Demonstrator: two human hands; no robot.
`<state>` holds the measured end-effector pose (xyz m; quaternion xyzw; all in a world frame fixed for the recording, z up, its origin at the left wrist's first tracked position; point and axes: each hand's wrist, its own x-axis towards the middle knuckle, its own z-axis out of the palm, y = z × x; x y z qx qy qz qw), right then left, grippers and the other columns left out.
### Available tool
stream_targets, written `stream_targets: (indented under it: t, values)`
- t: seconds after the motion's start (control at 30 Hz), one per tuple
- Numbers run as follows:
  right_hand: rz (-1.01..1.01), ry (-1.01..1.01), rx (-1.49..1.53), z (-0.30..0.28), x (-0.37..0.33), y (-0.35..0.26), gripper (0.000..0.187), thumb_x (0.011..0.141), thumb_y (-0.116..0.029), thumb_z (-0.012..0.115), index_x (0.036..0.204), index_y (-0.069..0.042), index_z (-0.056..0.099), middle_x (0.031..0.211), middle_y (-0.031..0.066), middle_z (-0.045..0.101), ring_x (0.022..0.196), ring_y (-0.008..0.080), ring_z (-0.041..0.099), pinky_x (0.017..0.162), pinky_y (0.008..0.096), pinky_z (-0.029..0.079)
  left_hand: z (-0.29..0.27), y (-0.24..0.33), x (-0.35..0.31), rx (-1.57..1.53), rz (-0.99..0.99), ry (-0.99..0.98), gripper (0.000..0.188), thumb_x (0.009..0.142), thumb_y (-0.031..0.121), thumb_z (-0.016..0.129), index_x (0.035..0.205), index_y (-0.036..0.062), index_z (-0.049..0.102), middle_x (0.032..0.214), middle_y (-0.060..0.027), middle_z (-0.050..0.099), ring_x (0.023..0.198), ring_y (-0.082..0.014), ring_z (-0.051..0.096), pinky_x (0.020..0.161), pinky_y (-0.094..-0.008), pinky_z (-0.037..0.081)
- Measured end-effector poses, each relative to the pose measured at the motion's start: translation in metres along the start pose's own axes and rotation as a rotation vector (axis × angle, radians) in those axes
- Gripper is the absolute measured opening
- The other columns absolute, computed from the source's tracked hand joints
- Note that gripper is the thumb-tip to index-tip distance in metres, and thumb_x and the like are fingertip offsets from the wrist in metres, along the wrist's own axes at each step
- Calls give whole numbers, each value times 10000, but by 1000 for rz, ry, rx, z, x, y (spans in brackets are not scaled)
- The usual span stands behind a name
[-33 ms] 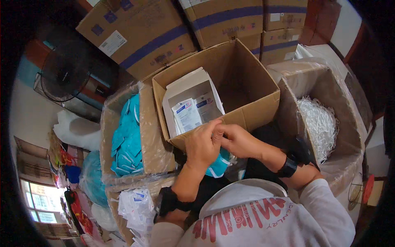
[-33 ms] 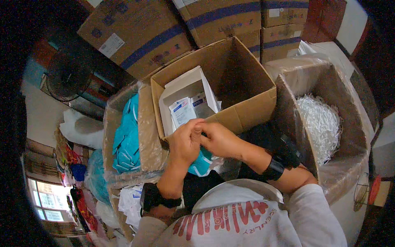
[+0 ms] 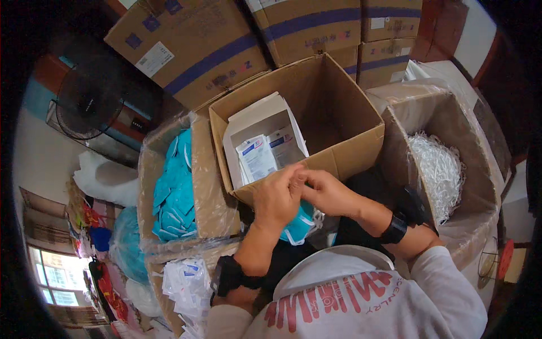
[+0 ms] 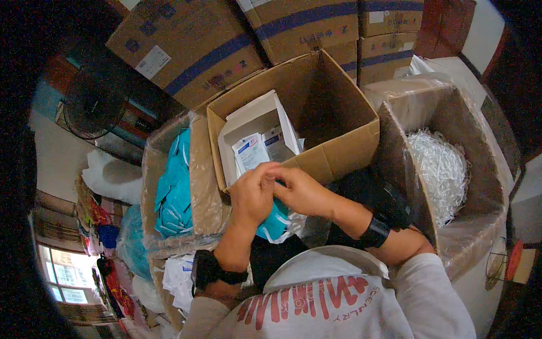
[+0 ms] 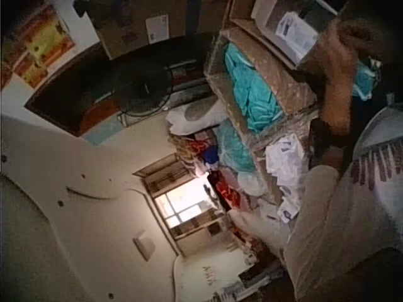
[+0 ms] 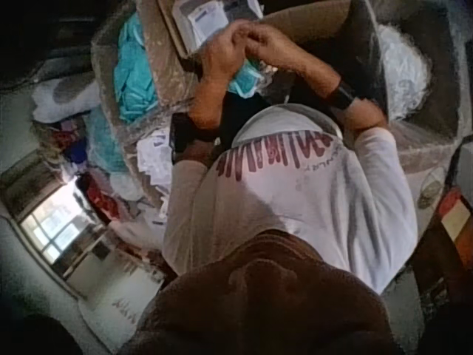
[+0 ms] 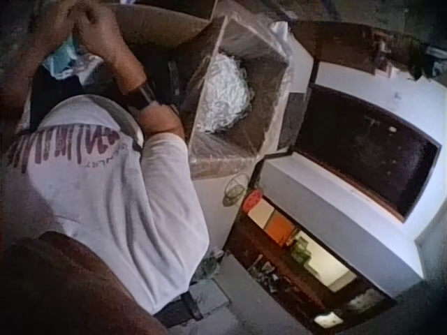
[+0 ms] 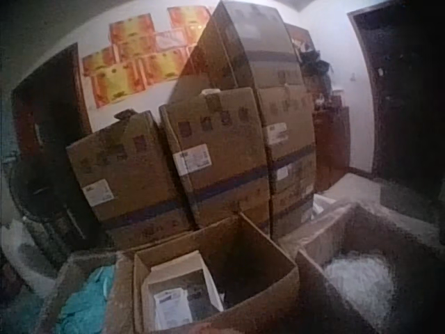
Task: The recorder takes teal face masks from one box, checks their straps, and places them into smaller retail packaging or another box for shipping.
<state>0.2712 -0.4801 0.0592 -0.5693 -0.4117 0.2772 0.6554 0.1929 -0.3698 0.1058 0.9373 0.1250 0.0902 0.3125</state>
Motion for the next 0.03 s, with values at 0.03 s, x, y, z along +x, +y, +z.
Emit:
stream_targets:
  t: [0.03]
  values:
    - [130,66,106,-1,-2,5,322,822,-188,558,1118,-78,495,1100,162,563,913,256,589,755,336,454,-4,-4,5,-8,-55,-46,397,870,390,436,1115,93,534,977,-180,596,906,-317,569,767,-399,443]
